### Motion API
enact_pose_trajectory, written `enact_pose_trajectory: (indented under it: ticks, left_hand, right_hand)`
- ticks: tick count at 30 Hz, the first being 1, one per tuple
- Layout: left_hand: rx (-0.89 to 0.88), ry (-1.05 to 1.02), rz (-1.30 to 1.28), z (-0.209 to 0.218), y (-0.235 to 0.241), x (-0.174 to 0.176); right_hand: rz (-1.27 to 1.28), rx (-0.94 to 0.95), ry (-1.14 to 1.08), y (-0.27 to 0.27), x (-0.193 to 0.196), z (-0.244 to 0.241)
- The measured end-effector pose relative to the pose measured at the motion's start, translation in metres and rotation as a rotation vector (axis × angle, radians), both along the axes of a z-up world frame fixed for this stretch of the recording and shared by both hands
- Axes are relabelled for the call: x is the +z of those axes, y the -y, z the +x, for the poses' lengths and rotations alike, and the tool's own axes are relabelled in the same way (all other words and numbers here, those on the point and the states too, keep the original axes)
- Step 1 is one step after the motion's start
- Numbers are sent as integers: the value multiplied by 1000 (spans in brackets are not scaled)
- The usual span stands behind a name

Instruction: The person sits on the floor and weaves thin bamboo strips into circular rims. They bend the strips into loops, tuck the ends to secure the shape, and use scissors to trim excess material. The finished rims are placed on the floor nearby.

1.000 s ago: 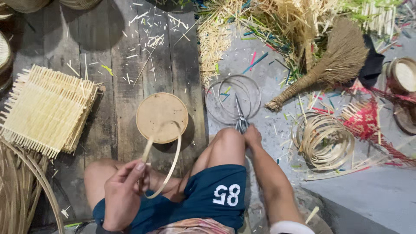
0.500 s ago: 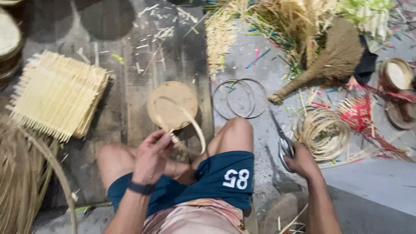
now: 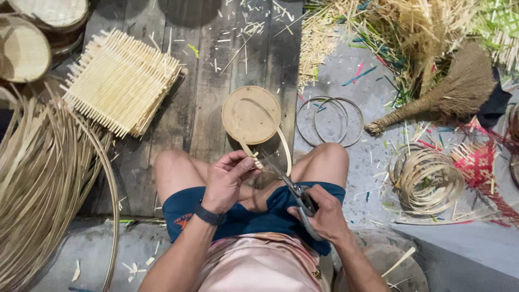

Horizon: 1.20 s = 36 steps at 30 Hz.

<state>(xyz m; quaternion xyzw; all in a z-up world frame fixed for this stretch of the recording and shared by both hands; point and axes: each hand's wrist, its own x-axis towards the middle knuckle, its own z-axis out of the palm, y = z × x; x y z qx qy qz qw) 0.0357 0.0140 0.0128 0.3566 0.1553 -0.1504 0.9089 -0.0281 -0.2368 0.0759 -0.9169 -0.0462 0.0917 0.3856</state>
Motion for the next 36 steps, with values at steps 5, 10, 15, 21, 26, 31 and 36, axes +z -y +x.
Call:
enact_pose_trajectory:
  ticks: [5,10,15,21,26,31,36]
  left_hand:
    - [-3,3,-38,-6,1,0]
    - [-11,30,-23,-8,-2,-2]
    - [2,-5,-27,-10,-5,-5]
    - [4,-40,-51,-13,-7,-7]
    - [21,-41,-35,-12,-8,-6]
    - [18,-26,-35,-13,-14,-5]
    - [106,36,83,-8,-32,-1]
  right_hand:
    - [-38,37,0,-3,-1,-3]
    - [-20,56,9,-5,-3,-8]
    - [-85,26,104,-7,-10,-12]
    - [-90,13,136,-7,-18,-12]
    - [-35,3,-29,-6,-24,-10]
    - [85,-227,-193,-7,-41,-2]
    - [-73,-368,-128,-10,-99,51]
